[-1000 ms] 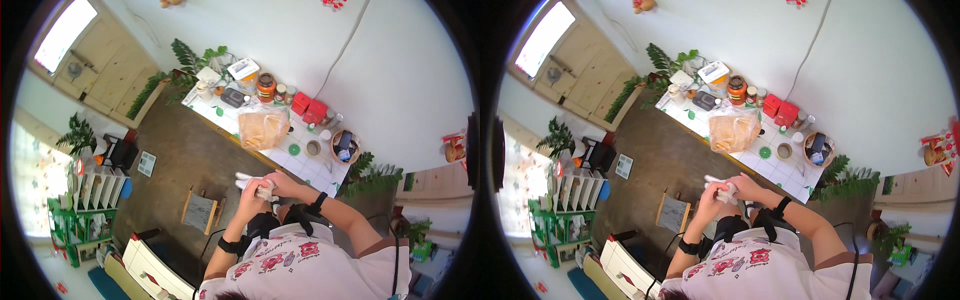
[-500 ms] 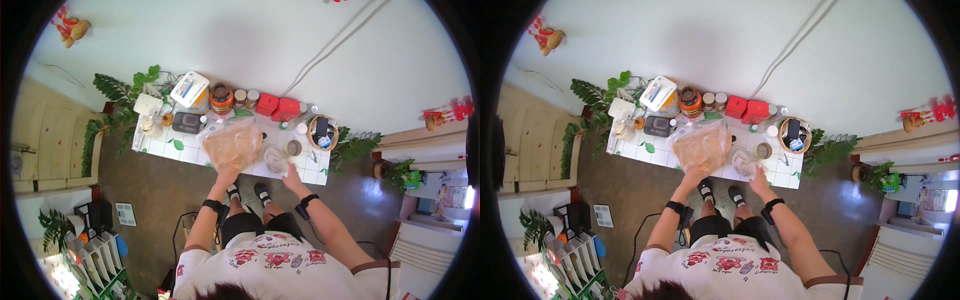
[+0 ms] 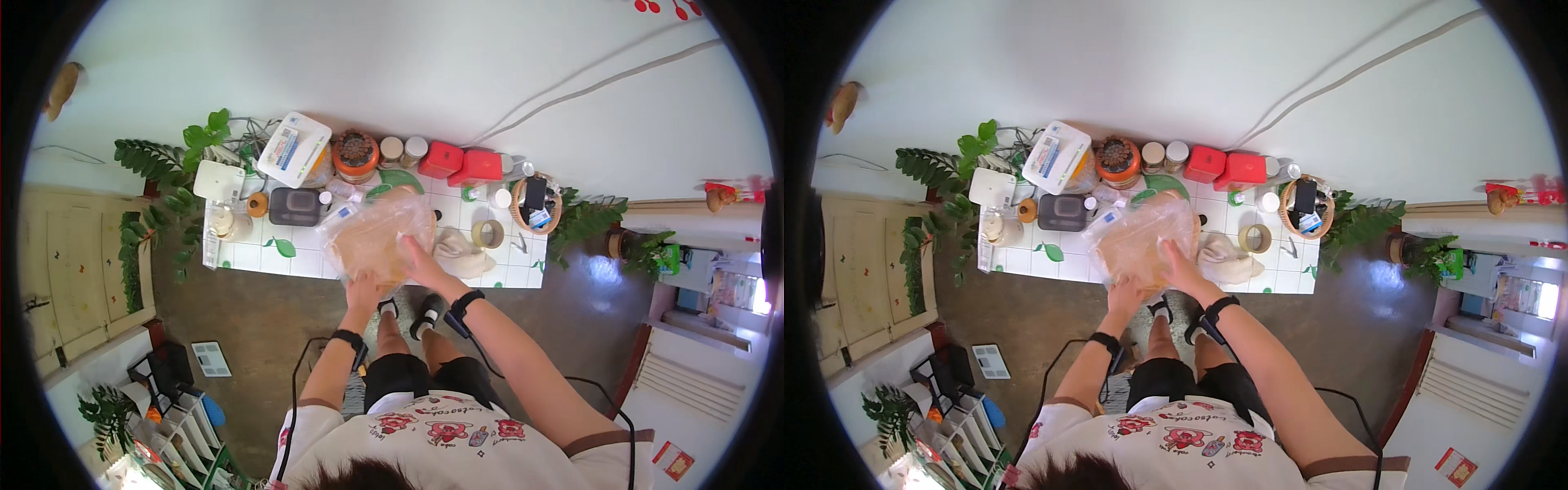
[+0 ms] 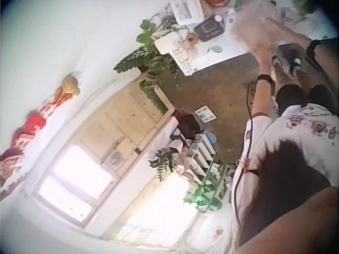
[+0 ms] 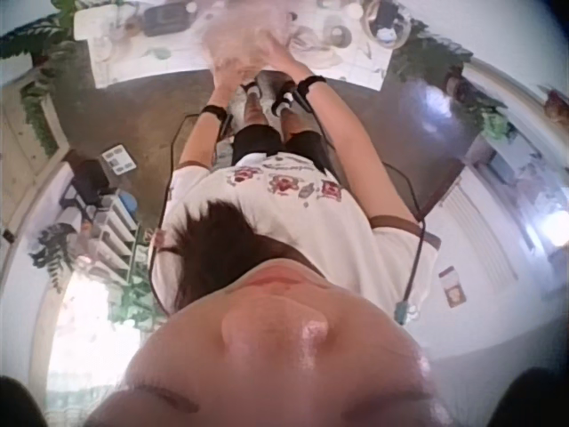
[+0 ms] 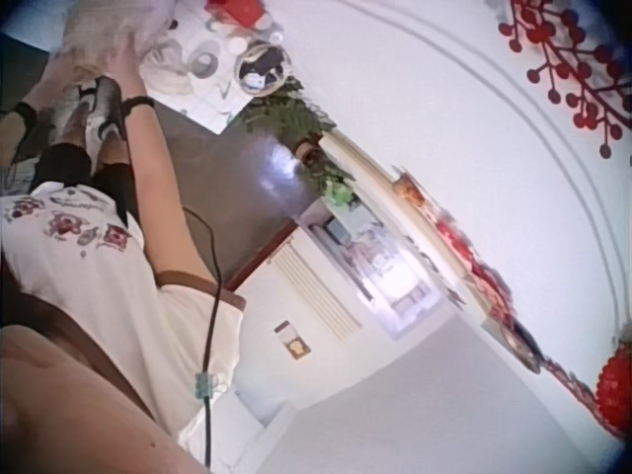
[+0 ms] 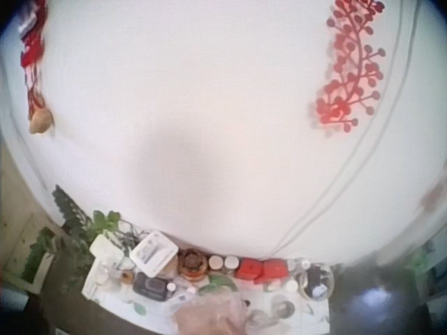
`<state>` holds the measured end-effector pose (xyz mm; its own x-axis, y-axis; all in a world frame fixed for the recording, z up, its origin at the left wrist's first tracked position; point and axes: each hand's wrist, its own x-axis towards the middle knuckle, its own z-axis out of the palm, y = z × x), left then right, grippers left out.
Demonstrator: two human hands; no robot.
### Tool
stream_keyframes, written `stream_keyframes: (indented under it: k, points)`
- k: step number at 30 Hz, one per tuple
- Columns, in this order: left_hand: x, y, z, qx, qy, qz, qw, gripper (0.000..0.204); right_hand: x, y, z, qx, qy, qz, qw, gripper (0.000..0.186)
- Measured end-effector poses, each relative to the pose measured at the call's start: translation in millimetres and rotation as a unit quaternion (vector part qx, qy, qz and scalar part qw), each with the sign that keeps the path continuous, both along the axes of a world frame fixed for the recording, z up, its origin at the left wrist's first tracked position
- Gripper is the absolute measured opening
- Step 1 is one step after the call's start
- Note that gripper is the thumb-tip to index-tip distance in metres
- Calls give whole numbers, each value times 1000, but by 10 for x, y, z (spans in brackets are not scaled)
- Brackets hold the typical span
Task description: The person is seen cleaning a shelf using a white cloth, and then moving to another area to clean a table.
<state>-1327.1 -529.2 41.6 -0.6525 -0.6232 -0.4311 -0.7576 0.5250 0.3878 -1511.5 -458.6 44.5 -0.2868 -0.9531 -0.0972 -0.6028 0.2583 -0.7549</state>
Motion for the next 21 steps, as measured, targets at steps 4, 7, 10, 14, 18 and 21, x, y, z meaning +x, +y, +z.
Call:
stream_keyframes:
  k: [4,7,10,14,18,21]
  points:
    - [191,-84,365,55,77,98,991,22,10,-95,92,177,-87,-43,979,59]
    - [236,-109,605,213,331,379,837,6,-12,-142,334,335,67,76,937,44]
    - [312,-88,657,175,402,392,809,12,-89,-28,452,298,35,-23,954,33]
    - [307,-151,1060,138,334,306,881,15,-271,227,637,63,-89,-217,970,25]
    - [253,-247,1451,36,411,299,860,17,-483,279,984,-63,33,-284,956,19]
    - [192,-335,1690,27,499,340,797,17,-563,217,1367,-143,105,-286,942,16]
